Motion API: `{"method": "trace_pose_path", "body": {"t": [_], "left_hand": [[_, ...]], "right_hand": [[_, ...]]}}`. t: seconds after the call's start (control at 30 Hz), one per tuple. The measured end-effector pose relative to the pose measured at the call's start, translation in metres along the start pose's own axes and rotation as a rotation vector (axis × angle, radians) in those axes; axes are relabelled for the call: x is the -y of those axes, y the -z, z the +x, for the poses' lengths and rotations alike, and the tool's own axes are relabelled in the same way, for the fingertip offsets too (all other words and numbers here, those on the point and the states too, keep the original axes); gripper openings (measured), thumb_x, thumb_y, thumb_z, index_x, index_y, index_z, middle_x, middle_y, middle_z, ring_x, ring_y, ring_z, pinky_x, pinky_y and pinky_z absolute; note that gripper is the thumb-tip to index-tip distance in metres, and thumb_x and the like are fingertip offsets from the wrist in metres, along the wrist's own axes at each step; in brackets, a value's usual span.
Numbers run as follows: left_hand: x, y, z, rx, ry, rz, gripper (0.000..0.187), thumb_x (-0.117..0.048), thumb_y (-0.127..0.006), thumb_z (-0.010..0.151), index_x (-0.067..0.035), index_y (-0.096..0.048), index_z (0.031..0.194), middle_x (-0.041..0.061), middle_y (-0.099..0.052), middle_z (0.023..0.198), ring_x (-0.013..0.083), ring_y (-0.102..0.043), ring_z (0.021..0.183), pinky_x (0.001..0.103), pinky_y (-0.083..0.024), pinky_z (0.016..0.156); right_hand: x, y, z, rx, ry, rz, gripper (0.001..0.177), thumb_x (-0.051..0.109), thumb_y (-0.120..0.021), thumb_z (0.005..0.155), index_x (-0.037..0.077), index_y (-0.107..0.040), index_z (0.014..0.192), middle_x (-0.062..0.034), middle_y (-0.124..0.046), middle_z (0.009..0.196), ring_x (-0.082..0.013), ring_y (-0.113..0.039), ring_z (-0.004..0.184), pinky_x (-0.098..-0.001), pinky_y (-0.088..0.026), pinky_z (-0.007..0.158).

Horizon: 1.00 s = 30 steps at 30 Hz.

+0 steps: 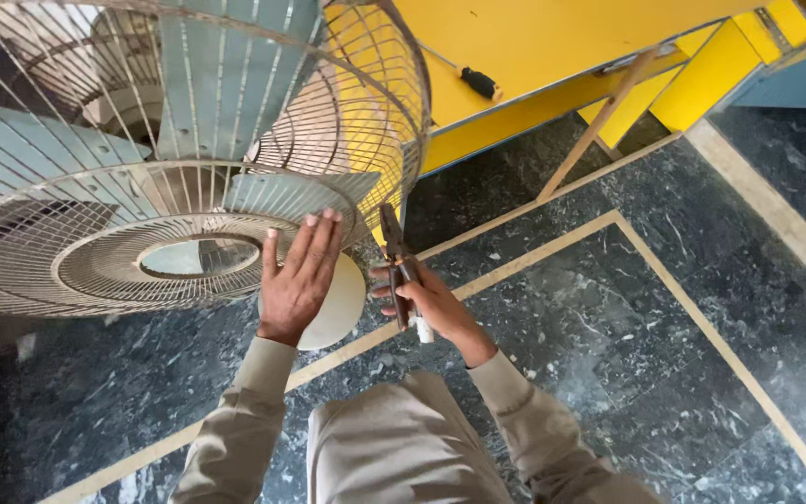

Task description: The person unplugs a standing fan, then uses pliers to repeatedly bend and adjust the metal wire cage around the fan blades. The person manipulates the cage at various points around its circumference while holding the fan steady.

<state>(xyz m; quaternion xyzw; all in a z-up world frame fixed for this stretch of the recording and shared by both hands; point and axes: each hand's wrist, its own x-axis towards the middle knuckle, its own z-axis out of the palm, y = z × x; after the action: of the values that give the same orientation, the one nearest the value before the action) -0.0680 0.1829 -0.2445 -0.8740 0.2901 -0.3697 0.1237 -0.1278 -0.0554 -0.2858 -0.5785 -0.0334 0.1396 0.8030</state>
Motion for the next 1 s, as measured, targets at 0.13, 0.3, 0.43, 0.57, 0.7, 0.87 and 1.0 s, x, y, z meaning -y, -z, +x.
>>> {"method": "trace_pose_path", "body": {"t": [0.13, 0.3, 0.43, 0.57, 0.7, 0.87, 1.0], "left_hand": [[0.002, 0.001, 0.002, -0.013, 0.009, -0.051, 0.056, -0.017, -0.058, 0.104, -0.019, -0.051, 0.159, -0.004, -0.041, 0.166, 0.0151, -0.038, 0.153, 0.055, -0.028, 0.124], [0.003, -0.005, 0.001, -0.031, 0.001, -0.012, 0.055, -0.019, -0.057, 0.106, -0.020, -0.051, 0.161, -0.001, -0.041, 0.167, 0.0182, -0.037, 0.153, 0.056, -0.023, 0.125], [-0.002, -0.009, -0.004, 0.005, 0.012, 0.006, 0.055, -0.018, -0.055, 0.105, -0.022, -0.051, 0.160, -0.001, -0.042, 0.166, 0.0172, -0.038, 0.152, 0.057, -0.020, 0.124], [-0.007, -0.007, -0.008, -0.059, -0.046, 0.018, 0.051, -0.020, -0.053, 0.108, -0.020, -0.052, 0.159, -0.002, -0.044, 0.165, 0.0150, -0.040, 0.151, 0.051, -0.021, 0.125], [-0.017, -0.005, 0.000, -0.016, -0.154, 0.009, 0.051, -0.021, -0.051, 0.106, -0.021, -0.054, 0.157, -0.004, -0.047, 0.163, 0.0132, -0.044, 0.148, 0.044, -0.024, 0.124], [-0.025, -0.008, 0.023, -0.010, -0.224, 0.048, 0.052, -0.022, -0.049, 0.106, -0.021, -0.052, 0.157, -0.006, -0.044, 0.164, 0.0105, -0.042, 0.148, 0.041, -0.022, 0.125], [-0.034, -0.013, 0.035, 0.087, -0.269, 0.085, 0.054, -0.022, -0.047, 0.104, -0.020, -0.050, 0.158, -0.005, -0.043, 0.164, 0.0115, -0.040, 0.150, 0.041, -0.019, 0.126]], "right_hand": [[-0.009, 0.004, 0.003, -0.020, -0.011, 0.019, 0.061, 0.005, -0.043, 0.096, 0.002, -0.032, 0.156, -0.0176, -0.059, 0.143, -0.0290, -0.067, 0.118, -0.0428, -0.062, 0.093], [-0.027, 0.005, 0.005, -0.004, -0.004, 0.081, 0.062, 0.005, -0.043, 0.094, 0.002, -0.032, 0.155, -0.0165, -0.059, 0.143, -0.0280, -0.067, 0.119, -0.0416, -0.064, 0.094], [-0.039, 0.007, 0.009, -0.018, -0.018, 0.156, 0.058, 0.008, -0.044, 0.096, 0.000, -0.036, 0.154, -0.0181, -0.060, 0.141, -0.0299, -0.068, 0.117, -0.0423, -0.063, 0.090], [-0.046, 0.007, 0.013, -0.018, -0.025, 0.148, 0.059, 0.010, -0.045, 0.097, 0.001, -0.036, 0.154, -0.0174, -0.060, 0.142, -0.0302, -0.067, 0.118, -0.0425, -0.062, 0.089], [-0.052, 0.012, 0.015, 0.018, -0.039, 0.122, 0.064, 0.008, -0.044, 0.095, 0.007, -0.032, 0.158, -0.0170, -0.059, 0.142, -0.0301, -0.066, 0.118, -0.0409, -0.063, 0.093], [-0.056, 0.021, 0.020, 0.035, -0.066, 0.168, 0.057, 0.004, -0.040, 0.093, 0.000, -0.036, 0.150, -0.0175, -0.059, 0.144, -0.0308, -0.067, 0.122, -0.0412, -0.063, 0.092], [-0.064, 0.024, 0.023, 0.055, -0.079, 0.190, 0.059, 0.004, -0.040, 0.093, 0.000, -0.034, 0.151, -0.0190, -0.058, 0.143, -0.0324, -0.066, 0.122, -0.0414, -0.063, 0.091]]}}
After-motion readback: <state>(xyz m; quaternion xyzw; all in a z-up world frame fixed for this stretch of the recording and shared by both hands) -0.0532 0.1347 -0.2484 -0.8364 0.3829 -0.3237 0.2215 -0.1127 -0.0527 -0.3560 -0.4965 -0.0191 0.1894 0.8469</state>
